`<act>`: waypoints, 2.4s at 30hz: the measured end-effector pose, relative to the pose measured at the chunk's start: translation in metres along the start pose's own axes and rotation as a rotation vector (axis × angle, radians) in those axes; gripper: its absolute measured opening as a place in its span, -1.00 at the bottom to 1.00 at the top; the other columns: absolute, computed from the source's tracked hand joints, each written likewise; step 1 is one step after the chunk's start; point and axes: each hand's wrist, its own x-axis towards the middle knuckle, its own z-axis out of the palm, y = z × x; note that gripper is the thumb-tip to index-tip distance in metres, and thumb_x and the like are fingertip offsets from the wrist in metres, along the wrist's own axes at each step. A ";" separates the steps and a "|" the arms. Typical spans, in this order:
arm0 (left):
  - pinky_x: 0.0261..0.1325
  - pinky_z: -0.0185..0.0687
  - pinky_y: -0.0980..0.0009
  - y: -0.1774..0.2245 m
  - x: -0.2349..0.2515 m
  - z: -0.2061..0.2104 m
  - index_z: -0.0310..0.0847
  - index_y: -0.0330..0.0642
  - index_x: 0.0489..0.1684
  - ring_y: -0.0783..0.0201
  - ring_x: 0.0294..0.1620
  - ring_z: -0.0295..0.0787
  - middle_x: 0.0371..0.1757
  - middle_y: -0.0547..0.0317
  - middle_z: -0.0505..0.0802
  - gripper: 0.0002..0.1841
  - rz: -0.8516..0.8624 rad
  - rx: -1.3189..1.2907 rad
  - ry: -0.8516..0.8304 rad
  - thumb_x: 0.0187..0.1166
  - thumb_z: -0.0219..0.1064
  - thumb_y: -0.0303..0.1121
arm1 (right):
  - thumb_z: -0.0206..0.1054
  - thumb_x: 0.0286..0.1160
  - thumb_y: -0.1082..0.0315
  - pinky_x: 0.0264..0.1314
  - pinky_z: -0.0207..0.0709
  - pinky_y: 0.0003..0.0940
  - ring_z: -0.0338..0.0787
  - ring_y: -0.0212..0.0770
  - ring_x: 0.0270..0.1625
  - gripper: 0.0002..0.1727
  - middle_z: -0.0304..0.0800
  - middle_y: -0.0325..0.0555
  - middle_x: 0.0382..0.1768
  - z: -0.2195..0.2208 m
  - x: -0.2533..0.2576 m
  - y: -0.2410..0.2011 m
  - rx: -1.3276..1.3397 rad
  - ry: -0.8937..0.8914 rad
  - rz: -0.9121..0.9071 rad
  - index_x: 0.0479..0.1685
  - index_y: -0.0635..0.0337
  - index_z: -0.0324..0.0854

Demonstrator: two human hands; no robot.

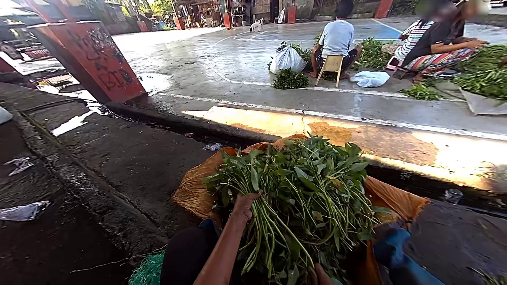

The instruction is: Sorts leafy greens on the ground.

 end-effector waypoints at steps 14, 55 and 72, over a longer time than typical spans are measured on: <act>-0.26 0.79 0.28 0.007 -0.009 0.005 0.51 -0.36 0.09 0.15 -0.40 0.77 -0.34 -0.06 0.77 -0.83 -0.048 -0.274 0.004 0.62 0.24 -0.63 | 0.21 0.59 0.39 -0.23 0.72 -0.13 0.83 0.01 -0.37 -0.68 0.78 0.17 -0.45 0.029 0.002 0.011 0.128 0.108 -0.434 -0.38 0.47 0.74; -0.23 0.83 0.28 -0.003 -0.014 0.004 0.50 -0.46 0.00 0.12 -0.44 0.82 -0.41 -0.12 0.81 -0.84 0.008 -0.162 -0.057 0.56 0.30 -0.71 | 0.39 0.42 0.50 -0.02 0.72 0.02 0.89 0.01 -0.17 -0.65 0.89 0.06 -0.20 -0.002 0.138 -0.037 0.079 0.220 -0.174 0.19 0.40 0.65; -0.06 0.78 0.32 0.002 -0.011 0.002 0.49 -0.45 0.22 0.19 -0.16 0.81 -0.09 -0.12 0.82 -0.55 0.195 0.025 0.085 0.37 0.50 -0.69 | 0.24 0.44 0.63 0.04 0.70 0.11 0.80 0.24 -0.09 -0.48 0.74 0.42 -0.03 0.012 0.066 -0.018 0.129 -0.086 -0.325 0.45 0.37 0.63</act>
